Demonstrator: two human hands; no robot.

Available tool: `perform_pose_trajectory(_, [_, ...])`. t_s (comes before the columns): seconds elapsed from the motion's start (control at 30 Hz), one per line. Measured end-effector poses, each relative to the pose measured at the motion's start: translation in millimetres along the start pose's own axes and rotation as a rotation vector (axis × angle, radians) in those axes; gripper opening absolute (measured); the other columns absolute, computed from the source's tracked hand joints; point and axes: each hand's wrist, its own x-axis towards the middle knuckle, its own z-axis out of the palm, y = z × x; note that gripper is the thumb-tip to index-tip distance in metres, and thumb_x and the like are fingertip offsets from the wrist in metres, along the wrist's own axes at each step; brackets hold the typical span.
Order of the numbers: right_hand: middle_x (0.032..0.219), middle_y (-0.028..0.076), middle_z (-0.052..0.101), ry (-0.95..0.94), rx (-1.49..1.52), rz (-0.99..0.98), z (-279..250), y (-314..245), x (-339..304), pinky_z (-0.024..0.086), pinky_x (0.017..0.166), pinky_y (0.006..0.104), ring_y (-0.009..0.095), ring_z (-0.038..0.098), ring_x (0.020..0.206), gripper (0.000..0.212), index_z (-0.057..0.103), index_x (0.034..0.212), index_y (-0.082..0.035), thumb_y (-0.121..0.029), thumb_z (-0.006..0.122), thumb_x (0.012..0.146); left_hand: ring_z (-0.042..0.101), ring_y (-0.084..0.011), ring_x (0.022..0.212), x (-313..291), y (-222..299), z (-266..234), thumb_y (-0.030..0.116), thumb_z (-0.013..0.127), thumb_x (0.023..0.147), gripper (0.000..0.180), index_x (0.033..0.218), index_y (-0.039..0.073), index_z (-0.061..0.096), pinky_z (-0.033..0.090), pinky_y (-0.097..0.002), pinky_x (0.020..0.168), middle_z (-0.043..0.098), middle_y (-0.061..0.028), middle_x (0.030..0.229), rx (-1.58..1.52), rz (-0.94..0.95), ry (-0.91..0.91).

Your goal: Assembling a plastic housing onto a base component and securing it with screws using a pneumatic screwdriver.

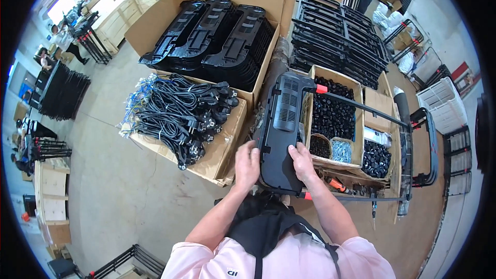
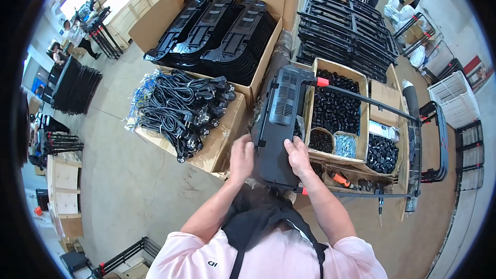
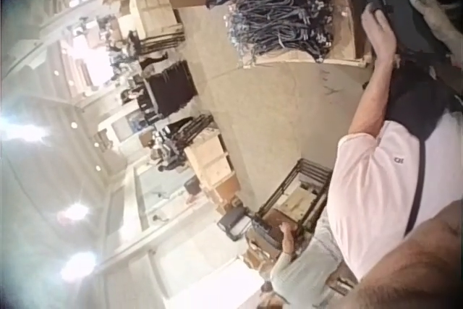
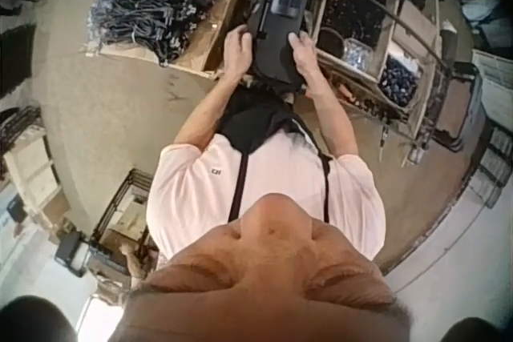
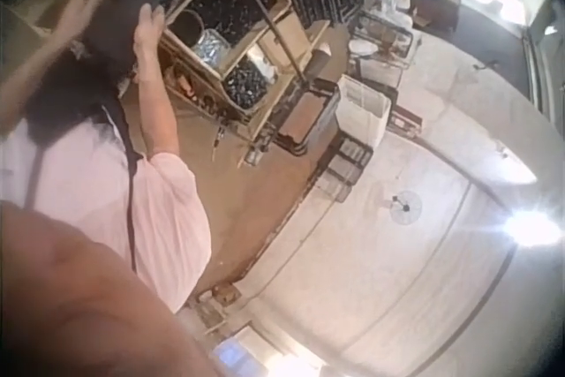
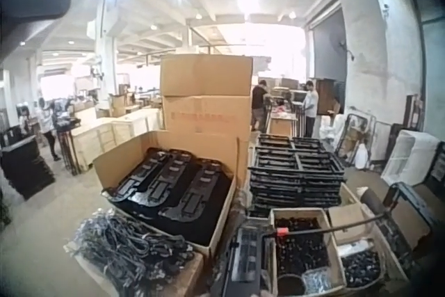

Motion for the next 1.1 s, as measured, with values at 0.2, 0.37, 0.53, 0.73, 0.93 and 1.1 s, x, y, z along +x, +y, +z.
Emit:
perform_pose_trajectory(0.2, [0.114,0.013,0.069,-0.094,0.171,0.062,8,33,15,0.050,0.094,0.0359,0.020,0.062,0.106,0.029,0.061,0.121,0.004,-0.022,0.056,0.108,0.054,-0.0416,0.139,-46,-18,16,0.029,0.040,0.113,0.053,0.150,-0.007,0.048,0.040,-0.0459,0.118,0.058,-0.0298,0.144,-0.068,-0.149,-0.052])
perform_pose_trajectory(0.37, [0.109,0.014,0.070,-0.076,0.082,0.067,17,48,16,0.051,0.092,0.0367,0.020,0.064,0.100,0.031,0.061,0.122,0.004,-0.024,0.056,0.109,0.049,-0.0419,0.143,-68,-26,33,0.022,0.045,0.111,0.054,0.157,-0.005,0.038,0.036,-0.0473,0.121,0.050,-0.0284,0.153,0.074,-0.070,-0.074])
perform_pose_trajectory(0.53, [0.112,0.011,0.069,-0.117,0.081,0.073,16,46,14,0.049,0.094,0.0345,0.017,0.061,0.103,0.030,0.061,0.121,0.004,-0.023,0.056,0.109,0.046,-0.0415,0.145,-69,-32,32,0.018,0.044,0.111,0.054,0.159,-0.005,0.035,0.035,-0.0465,0.122,0.047,-0.0276,0.157,0.081,-0.050,-0.094])
perform_pose_trajectory(0.73, [0.104,0.012,0.067,-0.124,-0.082,0.088,15,43,14,0.050,0.086,0.0365,0.017,0.060,0.095,0.029,0.060,0.113,0.005,-0.024,0.056,0.109,0.044,-0.0404,0.147,-71,-33,31,0.016,0.041,0.112,0.052,0.159,-0.005,0.035,0.034,-0.0446,0.122,0.045,-0.0274,0.158,0.033,-0.111,-0.129])
perform_pose_trajectory(0.93, [0.100,0.013,0.066,-0.119,-0.080,0.094,13,34,13,0.050,0.082,0.0371,0.018,0.060,0.092,0.030,0.059,0.107,0.005,-0.025,0.056,0.108,0.048,-0.0399,0.144,-69,-26,31,0.017,0.040,0.112,0.052,0.159,-0.004,0.035,0.038,-0.0441,0.120,0.047,-0.0274,0.156,0.061,-0.079,-0.127])
perform_pose_trajectory(1.1, [0.101,0.015,0.067,-0.097,-0.169,0.048,11,25,7,0.050,0.084,0.0395,0.022,0.062,0.094,0.034,0.060,0.108,0.005,-0.029,0.058,0.106,0.051,-0.0400,0.142,-70,-26,28,0.020,0.040,0.113,0.052,0.160,-0.003,0.035,0.039,-0.0441,0.119,0.049,-0.0283,0.155,0.050,-0.102,-0.126])
